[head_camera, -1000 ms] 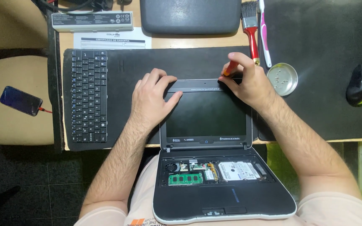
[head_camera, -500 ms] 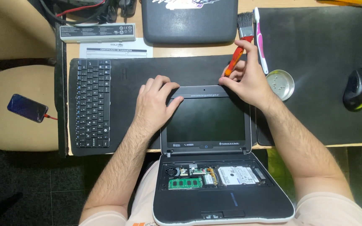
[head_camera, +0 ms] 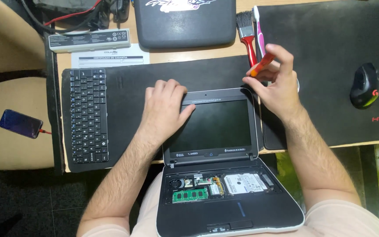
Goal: Removing the keyboard and internal screen components from a laptop using a screwdriver.
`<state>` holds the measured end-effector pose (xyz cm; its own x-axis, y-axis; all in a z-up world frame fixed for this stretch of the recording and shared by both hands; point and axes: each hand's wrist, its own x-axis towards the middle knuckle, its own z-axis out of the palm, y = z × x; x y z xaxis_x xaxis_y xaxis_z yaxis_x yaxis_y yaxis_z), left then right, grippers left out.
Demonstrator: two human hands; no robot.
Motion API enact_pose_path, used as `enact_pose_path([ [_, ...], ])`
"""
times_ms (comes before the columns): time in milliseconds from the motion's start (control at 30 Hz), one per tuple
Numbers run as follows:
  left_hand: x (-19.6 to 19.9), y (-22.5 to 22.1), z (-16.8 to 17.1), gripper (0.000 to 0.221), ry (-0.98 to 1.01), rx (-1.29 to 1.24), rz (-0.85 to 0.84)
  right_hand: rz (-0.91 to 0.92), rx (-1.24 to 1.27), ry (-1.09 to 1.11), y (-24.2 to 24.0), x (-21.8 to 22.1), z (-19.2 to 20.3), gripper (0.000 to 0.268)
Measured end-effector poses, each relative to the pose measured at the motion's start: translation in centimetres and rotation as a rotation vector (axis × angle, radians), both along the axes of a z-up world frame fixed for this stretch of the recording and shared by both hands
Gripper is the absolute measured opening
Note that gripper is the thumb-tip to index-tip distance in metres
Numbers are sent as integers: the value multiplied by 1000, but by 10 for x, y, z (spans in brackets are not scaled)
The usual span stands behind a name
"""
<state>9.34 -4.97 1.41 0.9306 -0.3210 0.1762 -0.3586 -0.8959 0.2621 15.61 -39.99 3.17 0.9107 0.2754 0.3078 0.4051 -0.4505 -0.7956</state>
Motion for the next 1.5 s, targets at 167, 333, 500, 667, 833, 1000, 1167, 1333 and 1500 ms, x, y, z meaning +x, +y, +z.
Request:
enact_pose_path([
  [167, 21, -26, -14, 42, -8, 23, -120, 2, -47, 58, -5, -7, -7, 96],
  [333, 29, -38, -16, 36, 3, -34, -169, -33, -73, 72, -4, -13, -3, 94],
  [500, 26, -36, -26, 39, -73, -44, -177, -83, -136, 95, 0, -17, -4, 93],
  [667, 25, -38, -25, 38, -68, -49, -164, -88, -164, 110, 9, -17, 3, 92],
  [833, 25, -39, -28, 38, -66, -55, -163, -84, -179, 114, 11, -17, 4, 91],
  [1000, 25, -39, -27, 37, -51, -40, -158, -78, -159, 115, 13, -17, 2, 91],
  [1167, 25, -38, -30, 37, -54, -39, -165, -40, -234, 57, 9, -15, -8, 88],
  [1333, 25, -39, -31, 37, -68, -38, -168, -24, -305, 0, 8, -15, -12, 84],
  [1500, 27, -37, -35, 38, -71, -67, -173, -17, -406, 14, 17, -11, 1, 87],
])
